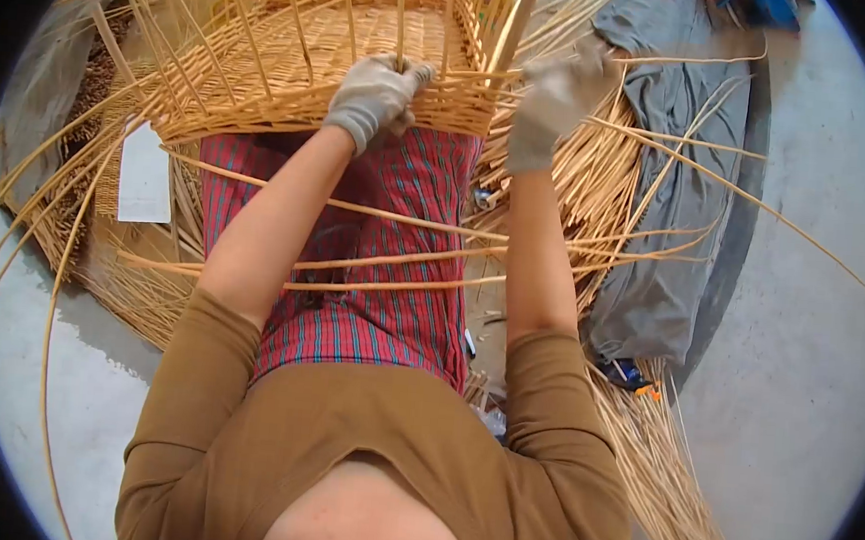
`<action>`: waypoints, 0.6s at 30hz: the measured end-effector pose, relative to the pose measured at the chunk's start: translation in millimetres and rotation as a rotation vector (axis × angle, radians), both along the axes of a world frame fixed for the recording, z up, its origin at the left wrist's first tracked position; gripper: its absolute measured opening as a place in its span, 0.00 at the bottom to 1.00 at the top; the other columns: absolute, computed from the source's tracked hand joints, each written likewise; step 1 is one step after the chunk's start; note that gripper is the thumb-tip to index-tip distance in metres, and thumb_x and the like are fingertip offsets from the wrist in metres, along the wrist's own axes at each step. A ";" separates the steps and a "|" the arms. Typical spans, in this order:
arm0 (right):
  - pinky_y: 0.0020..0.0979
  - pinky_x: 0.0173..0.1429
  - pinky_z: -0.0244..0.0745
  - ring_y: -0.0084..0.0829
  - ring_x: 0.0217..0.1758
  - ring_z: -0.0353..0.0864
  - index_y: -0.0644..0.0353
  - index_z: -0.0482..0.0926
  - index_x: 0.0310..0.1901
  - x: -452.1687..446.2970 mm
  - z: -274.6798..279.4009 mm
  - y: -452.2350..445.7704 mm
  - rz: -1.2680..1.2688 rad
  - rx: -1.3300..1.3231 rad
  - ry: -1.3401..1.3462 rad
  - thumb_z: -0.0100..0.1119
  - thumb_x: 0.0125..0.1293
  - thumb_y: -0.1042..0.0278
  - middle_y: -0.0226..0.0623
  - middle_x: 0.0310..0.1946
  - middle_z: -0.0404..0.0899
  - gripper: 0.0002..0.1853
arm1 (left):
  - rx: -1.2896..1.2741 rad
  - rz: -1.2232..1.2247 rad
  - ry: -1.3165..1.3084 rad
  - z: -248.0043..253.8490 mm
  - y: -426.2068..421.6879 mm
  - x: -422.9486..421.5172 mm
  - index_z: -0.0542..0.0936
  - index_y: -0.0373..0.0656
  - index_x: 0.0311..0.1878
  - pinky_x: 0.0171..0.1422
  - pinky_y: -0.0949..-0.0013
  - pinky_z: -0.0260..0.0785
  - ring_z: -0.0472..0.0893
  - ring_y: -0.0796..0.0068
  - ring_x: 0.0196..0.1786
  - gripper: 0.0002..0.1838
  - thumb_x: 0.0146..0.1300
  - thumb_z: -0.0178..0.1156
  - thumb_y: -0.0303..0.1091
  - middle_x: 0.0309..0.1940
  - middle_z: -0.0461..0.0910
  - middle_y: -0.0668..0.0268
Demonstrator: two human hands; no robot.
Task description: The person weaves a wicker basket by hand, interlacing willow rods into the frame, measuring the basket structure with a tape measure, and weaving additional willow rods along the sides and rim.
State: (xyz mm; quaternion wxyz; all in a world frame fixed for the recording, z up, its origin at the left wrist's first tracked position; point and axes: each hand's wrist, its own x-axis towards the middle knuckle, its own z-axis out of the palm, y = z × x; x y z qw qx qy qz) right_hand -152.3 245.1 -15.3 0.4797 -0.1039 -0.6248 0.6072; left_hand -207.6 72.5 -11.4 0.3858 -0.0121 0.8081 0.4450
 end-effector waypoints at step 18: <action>0.25 0.35 0.76 0.20 0.32 0.81 0.60 0.83 0.48 158.0 7.8 -39.8 0.662 0.096 -0.838 0.59 0.68 0.74 0.31 0.37 0.85 0.09 | 0.180 -0.482 0.968 -22.8 -142.8 54.8 0.70 0.49 0.68 0.65 0.54 0.72 0.82 0.58 0.56 0.33 0.65 0.65 0.53 0.54 0.82 0.59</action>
